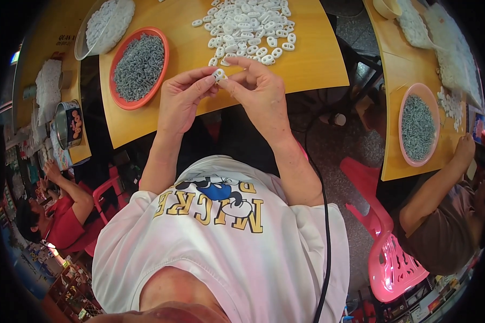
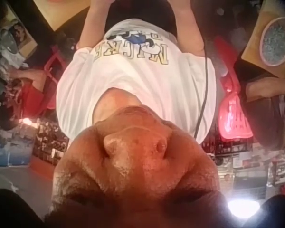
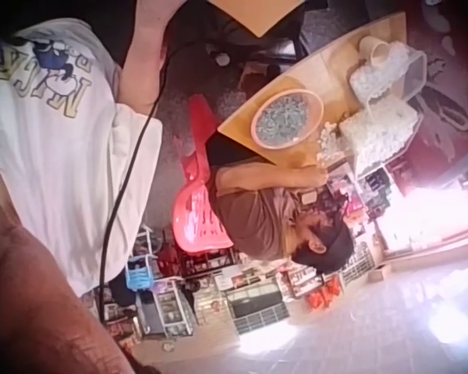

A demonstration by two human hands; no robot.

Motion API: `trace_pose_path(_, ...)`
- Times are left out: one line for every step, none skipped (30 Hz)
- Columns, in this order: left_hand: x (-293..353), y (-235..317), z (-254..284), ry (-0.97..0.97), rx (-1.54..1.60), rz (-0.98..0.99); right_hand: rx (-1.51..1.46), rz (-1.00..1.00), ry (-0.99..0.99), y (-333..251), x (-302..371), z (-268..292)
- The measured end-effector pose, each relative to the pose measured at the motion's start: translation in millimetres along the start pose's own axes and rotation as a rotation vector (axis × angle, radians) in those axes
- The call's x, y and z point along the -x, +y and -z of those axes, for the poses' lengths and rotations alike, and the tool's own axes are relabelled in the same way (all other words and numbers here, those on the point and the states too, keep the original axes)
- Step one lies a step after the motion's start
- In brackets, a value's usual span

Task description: Assembling small plastic parts by manually inserting metal pins into them at a workbench.

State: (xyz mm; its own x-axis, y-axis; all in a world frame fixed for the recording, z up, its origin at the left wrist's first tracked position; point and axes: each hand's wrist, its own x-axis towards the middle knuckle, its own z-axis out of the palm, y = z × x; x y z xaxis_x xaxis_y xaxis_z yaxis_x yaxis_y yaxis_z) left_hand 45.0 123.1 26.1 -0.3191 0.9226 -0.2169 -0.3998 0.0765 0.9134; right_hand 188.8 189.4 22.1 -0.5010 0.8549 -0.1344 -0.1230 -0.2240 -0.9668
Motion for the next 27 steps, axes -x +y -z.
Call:
trace_pose_path(-0.6, 0.3, 1.5, -0.037, -0.015, 0.007, 0.001, 0.000, -0.002, -1.2, 0.1, -0.2)
trace_pose_path(-0.4, 0.6, 1.8, -0.034, -0.014, 0.005, 0.002, -0.008, -0.018, -3.6, 0.4, -0.7)
trace_pose_path(-0.1, 0.9, 1.8, -0.028, -0.014, 0.006, 0.003, -0.015, -0.034, -5.0, 0.3, -1.0)
trace_pose_path(0.2, 1.0, 1.9, -0.023, -0.014, 0.007, 0.004, -0.016, -0.038, -4.4, -0.3, -0.8)
trace_pose_path(0.7, 0.8, 1.6, -0.021, -0.012, 0.006, -0.010, -0.034, -0.064, -3.3, -0.9, 0.1)
trace_pose_path(1.5, 0.6, 1.3, -0.023, -0.005, -0.003, -0.025, -0.052, -0.089, -2.6, -1.2, 1.0)
trace_pose_path(1.9, 0.4, 1.4, -0.025, 0.001, -0.012, -0.024, -0.052, -0.091, -2.6, -1.3, 1.7)
trace_pose_path(2.0, 0.1, 2.1, -0.024, 0.003, -0.013, -0.028, -0.055, -0.108, -2.8, -1.2, 2.3)
trace_pose_path(2.0, -0.6, 3.2, -0.029, -0.008, -0.019, -0.033, -0.057, -0.124, -2.8, -1.2, 2.6)
trace_pose_path(2.1, -0.9, 4.1, -0.034, -0.018, -0.026, -0.032, -0.058, -0.125, -2.1, -1.3, 2.9)
trace_pose_path(2.1, -0.2, 4.6, -0.033, -0.018, -0.026, -0.052, -0.056, -0.134, -0.6, -1.6, 3.3)
trace_pose_path(2.4, 1.1, 4.9, -0.048, -0.027, -0.027, -0.073, -0.054, -0.143, 0.8, -1.8, 3.6)
trace_pose_path(2.7, 1.7, 4.9, -0.063, -0.037, -0.029, -0.073, -0.055, -0.143, 2.2, -1.9, 4.0)
trace_pose_path(3.1, 1.5, 4.9, -0.063, -0.036, -0.029, -0.076, -0.055, -0.142, 3.5, -2.0, 4.4)
trace_pose_path(3.4, 1.1, 4.9, -0.077, -0.057, -0.058, -0.080, -0.056, -0.141, 4.0, -2.1, 4.6)
trace_pose_path(3.5, 0.9, 4.9, -0.092, -0.078, -0.087, -0.080, -0.057, -0.140, 3.1, -2.3, 4.4)
trace_pose_path(3.8, 1.5, 5.2, -0.091, -0.078, -0.086, -0.133, -0.066, -0.159, 1.4, -2.2, 3.8)
trace_pose_path(4.0, 3.0, 5.6, -0.107, -0.078, -0.080, -0.185, -0.074, -0.177, 0.3, -2.2, 3.4)
trace_pose_path(4.4, 3.8, 6.2, -0.122, -0.078, -0.074, -0.186, -0.076, -0.176, 0.0, -2.1, 3.5)
trace_pose_path(4.0, 3.6, 6.7, -0.121, -0.077, -0.073, -0.219, -0.094, -0.198, -0.3, -2.7, 4.2)
trace_pose_path(3.2, 3.1, 7.4, -0.138, -0.071, -0.085, -0.253, -0.113, -0.220, -0.3, -3.1, 5.0)
trace_pose_path(2.9, 2.7, 7.9, -0.155, -0.064, -0.096, -0.252, -0.113, -0.220, 0.6, -3.7, 6.1)
trace_pose_path(2.8, 2.3, 8.3, -0.155, -0.063, -0.096, -0.266, -0.105, -0.235, 2.2, -4.2, 7.5)
trace_pose_path(2.9, 1.7, 8.6, -0.163, -0.041, -0.095, -0.279, -0.097, -0.250, 3.0, -4.4, 8.1)
trace_pose_path(2.9, 1.5, 8.9, -0.171, -0.018, -0.094, -0.279, -0.098, -0.249, 1.6, -4.0, 7.5)
trace_pose_path(3.0, 1.9, 9.7, -0.171, -0.018, -0.093, -0.278, -0.093, -0.251, -0.6, -3.3, 6.0)
trace_pose_path(3.2, 2.8, 10.5, -0.173, 0.008, -0.076, -0.277, -0.088, -0.254, -1.8, -2.5, 4.9)
